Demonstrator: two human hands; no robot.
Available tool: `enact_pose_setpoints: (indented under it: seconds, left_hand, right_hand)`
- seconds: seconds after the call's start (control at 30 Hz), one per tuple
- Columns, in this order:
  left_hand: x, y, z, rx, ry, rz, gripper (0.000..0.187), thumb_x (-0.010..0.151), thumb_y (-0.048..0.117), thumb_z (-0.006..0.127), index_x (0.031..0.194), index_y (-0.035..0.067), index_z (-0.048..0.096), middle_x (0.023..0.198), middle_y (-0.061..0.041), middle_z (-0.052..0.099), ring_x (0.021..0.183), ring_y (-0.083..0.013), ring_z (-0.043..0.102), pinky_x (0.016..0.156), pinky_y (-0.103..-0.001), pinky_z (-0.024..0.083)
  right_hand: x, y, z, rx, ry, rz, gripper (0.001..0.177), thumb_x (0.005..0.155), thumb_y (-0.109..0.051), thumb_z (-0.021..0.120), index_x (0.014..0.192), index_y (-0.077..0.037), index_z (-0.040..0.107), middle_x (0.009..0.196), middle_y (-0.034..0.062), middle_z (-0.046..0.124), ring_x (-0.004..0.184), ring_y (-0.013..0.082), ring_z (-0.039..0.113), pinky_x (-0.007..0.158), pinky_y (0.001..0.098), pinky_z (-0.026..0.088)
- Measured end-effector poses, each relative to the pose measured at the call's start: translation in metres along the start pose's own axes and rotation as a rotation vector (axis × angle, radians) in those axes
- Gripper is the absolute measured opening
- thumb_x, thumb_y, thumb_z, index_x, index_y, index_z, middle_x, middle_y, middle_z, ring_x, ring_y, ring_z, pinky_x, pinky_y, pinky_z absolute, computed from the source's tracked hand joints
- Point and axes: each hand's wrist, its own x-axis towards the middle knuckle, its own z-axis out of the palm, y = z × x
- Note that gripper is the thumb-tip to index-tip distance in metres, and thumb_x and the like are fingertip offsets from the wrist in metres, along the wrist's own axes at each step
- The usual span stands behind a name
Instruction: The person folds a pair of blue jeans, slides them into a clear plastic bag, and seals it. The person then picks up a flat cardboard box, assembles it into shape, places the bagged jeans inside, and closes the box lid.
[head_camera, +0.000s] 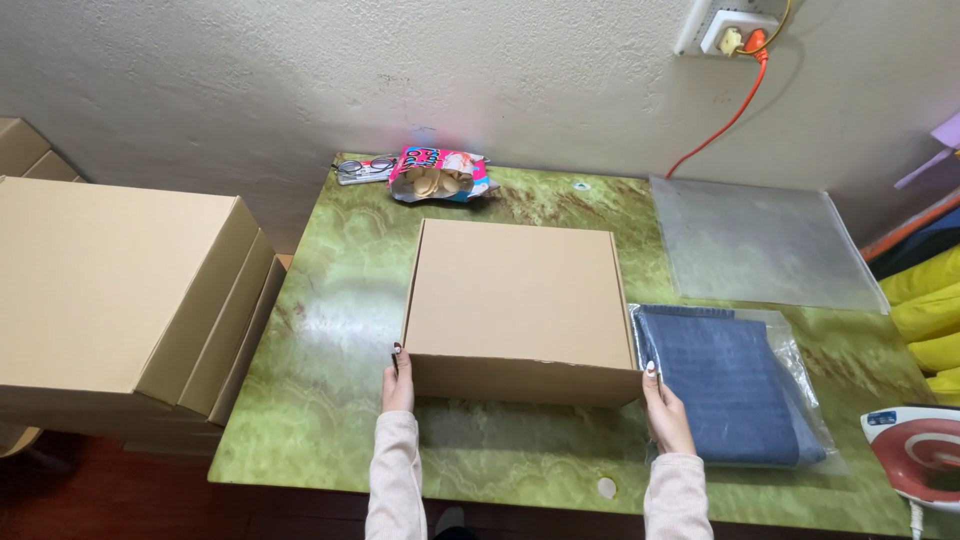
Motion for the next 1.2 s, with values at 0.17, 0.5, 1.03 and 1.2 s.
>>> enact_pose_setpoints:
  seconds: [0.17, 0.5, 1.03, 1.2]
  left_hand:
    - [-0.018, 0.017, -0.011, 0.157, -0.057, -0.003, 0.084, 0.064, 0.077, 0.016, 0.113, 0.014, 0.042, 0.135, -0.015, 0.032, 0.134, -0.0264, 0.011, 0.107, -0.043, 0.01]
    - [-0.099, 0.093, -0.041, 0.027, -0.038, 0.504, 0.078, 0.072, 0.055, 0.036, 0.139, 0.022, 0.014, 0.107, -0.007, 0.048, 0.097, -0.0188, 0.05, 0.087, -0.03, 0.036]
    - [-0.109, 0.13, -0.019, -0.64, -0.349, 1.337, 0.082, 0.088, 0.052, 0.042, 0.139, 0.015, -0.009, 0.144, -0.023, 0.019, 0.135, -0.0269, 0.022, 0.112, -0.038, 0.017]
    - [-0.117, 0.14, 0.01, -0.617, -0.157, 1.301, 0.084, 0.087, 0.049, 0.045, 0.136, 0.019, -0.017, 0.148, -0.012, -0.006, 0.139, -0.0217, -0.007, 0.112, -0.045, 0.003]
  right_hand:
    - [-0.003, -0.015, -0.012, -0.109, -0.077, 0.021, 0.078, 0.074, -0.054, 0.037, 0.134, -0.006, 0.028, 0.141, 0.008, 0.026, 0.132, 0.0201, 0.023, 0.108, 0.0336, 0.017]
    - [-0.099, -0.11, -0.028, 0.071, -0.065, -0.089, 0.066, 0.08, -0.046, 0.028, 0.127, -0.002, 0.04, 0.119, 0.0202, 0.052, 0.108, 0.0284, 0.051, 0.098, 0.0364, 0.035]
    - [-0.1, -0.123, 0.002, 0.976, -0.224, -0.658, 0.078, 0.07, -0.062, 0.041, 0.14, -0.029, 0.031, 0.132, 0.0033, 0.045, 0.133, 0.0224, 0.038, 0.101, 0.0406, 0.034]
    - [-0.085, -0.129, 0.029, 1.358, -0.177, -0.809, 0.074, 0.083, -0.036, 0.043, 0.147, -0.032, 0.008, 0.142, 0.0195, 0.045, 0.133, 0.0217, 0.042, 0.102, 0.0341, 0.039]
